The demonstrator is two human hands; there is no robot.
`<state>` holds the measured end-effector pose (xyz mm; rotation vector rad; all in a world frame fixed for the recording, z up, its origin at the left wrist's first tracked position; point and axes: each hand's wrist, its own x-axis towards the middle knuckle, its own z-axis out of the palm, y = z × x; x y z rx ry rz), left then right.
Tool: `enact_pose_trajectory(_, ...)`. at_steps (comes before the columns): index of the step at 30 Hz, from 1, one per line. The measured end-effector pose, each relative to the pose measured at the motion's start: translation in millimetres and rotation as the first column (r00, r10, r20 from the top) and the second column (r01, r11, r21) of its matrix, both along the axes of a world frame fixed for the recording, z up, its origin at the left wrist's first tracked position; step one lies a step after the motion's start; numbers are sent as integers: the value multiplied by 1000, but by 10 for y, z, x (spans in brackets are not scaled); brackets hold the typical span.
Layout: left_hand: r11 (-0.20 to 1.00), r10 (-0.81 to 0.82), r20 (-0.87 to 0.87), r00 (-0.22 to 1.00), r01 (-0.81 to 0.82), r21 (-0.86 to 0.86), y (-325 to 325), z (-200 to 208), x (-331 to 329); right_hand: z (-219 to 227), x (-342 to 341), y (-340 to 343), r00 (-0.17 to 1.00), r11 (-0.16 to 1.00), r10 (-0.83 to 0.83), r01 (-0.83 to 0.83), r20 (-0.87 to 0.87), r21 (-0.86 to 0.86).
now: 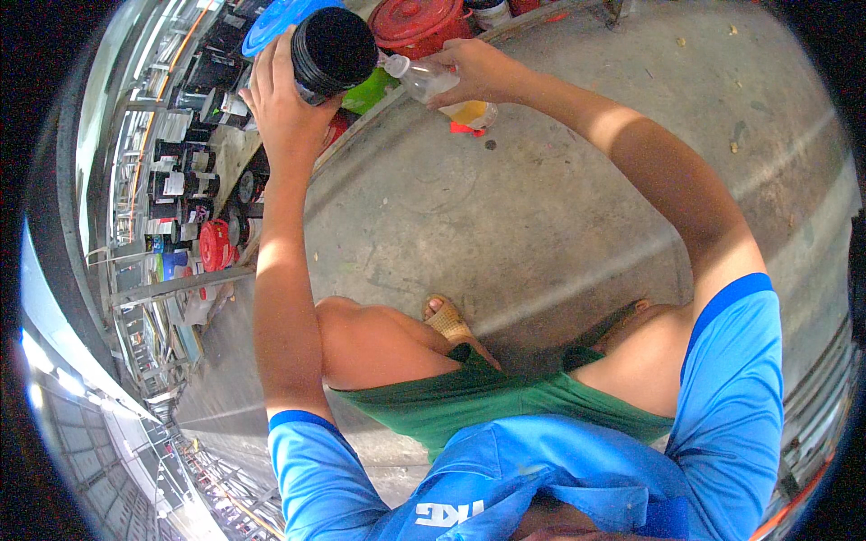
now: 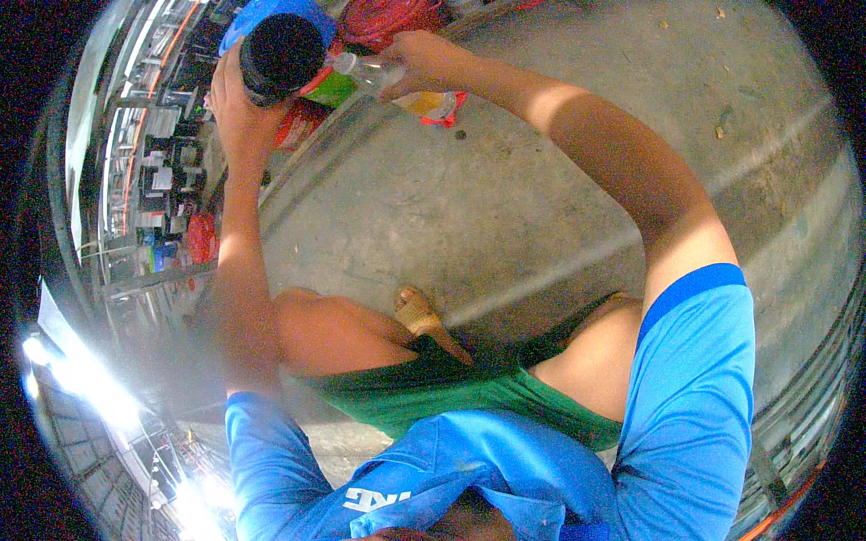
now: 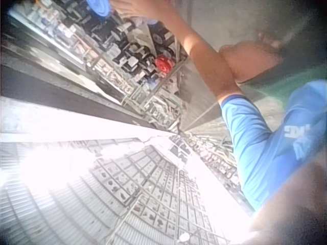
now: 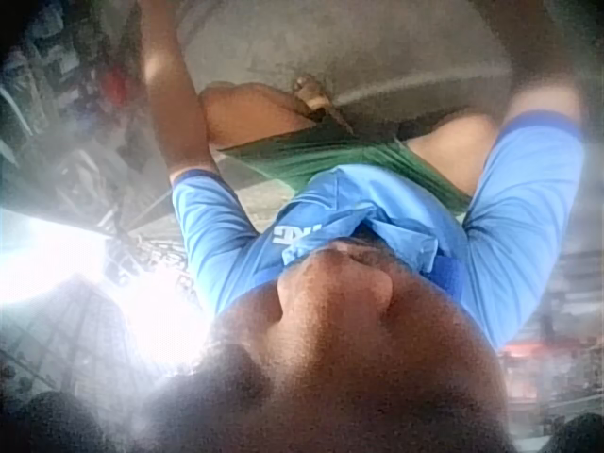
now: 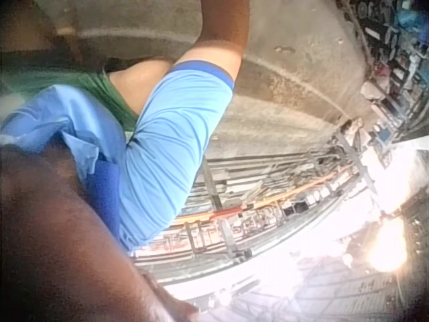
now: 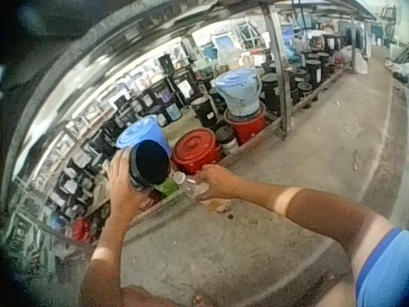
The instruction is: The person pours liquid from a white jug into a black container, then adds liquid from a small bottle. They stir the mixture with a spatula and apply it to a screen printing frame.
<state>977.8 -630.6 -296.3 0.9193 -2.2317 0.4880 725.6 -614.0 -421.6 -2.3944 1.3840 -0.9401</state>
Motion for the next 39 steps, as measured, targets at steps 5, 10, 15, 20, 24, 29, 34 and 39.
enact_pose_trajectory(5, 1000, 8, 9, 1000, -8, 0, 26, 13, -9, -20, 8, -14, 1000, 1000, -10, 10, -17, -13)
enact_pose_trajectory(10, 1000, 13, 6, 1000, -13, 19, 31, 12, -18, -28, 14, -22, 1000, 1000, -14, 13, -25, -11)
enact_pose_trajectory(15, 1000, 18, 10, 1000, -18, 14, 12, 2, -8, -35, 26, -39, 1000, 1000, 0, -1, -14, -28)
enact_pose_trajectory(20, 1000, 0, 4, 1000, 0, 6, 8, -1, -17, -37, 29, -46, 1000, 1000, -1, 1, -9, -23)
enact_pose_trajectory(24, 1000, -4, 9, 1000, 4, -10, 4, 2, -30, -64, 32, -64, 1000, 1000, -14, 14, -14, -25)
enact_pose_trajectory(29, 999, -22, 9, 1000, 22, -24, -13, -1, -18, -54, 27, -60, 1000, 999, -9, 9, 0, -34)
enact_pose_trajectory(34, 1000, 10, 18, 1000, -10, -19, -8, 0, -9, -36, 13, -46, 999, 999, 19, -18, 28, -27)
enact_pose_trajectory(39, 1000, -2, 9, 1000, 2, -13, -13, -4, -22, -49, 10, -73, 1000, 999, 4, -3, 22, -40)
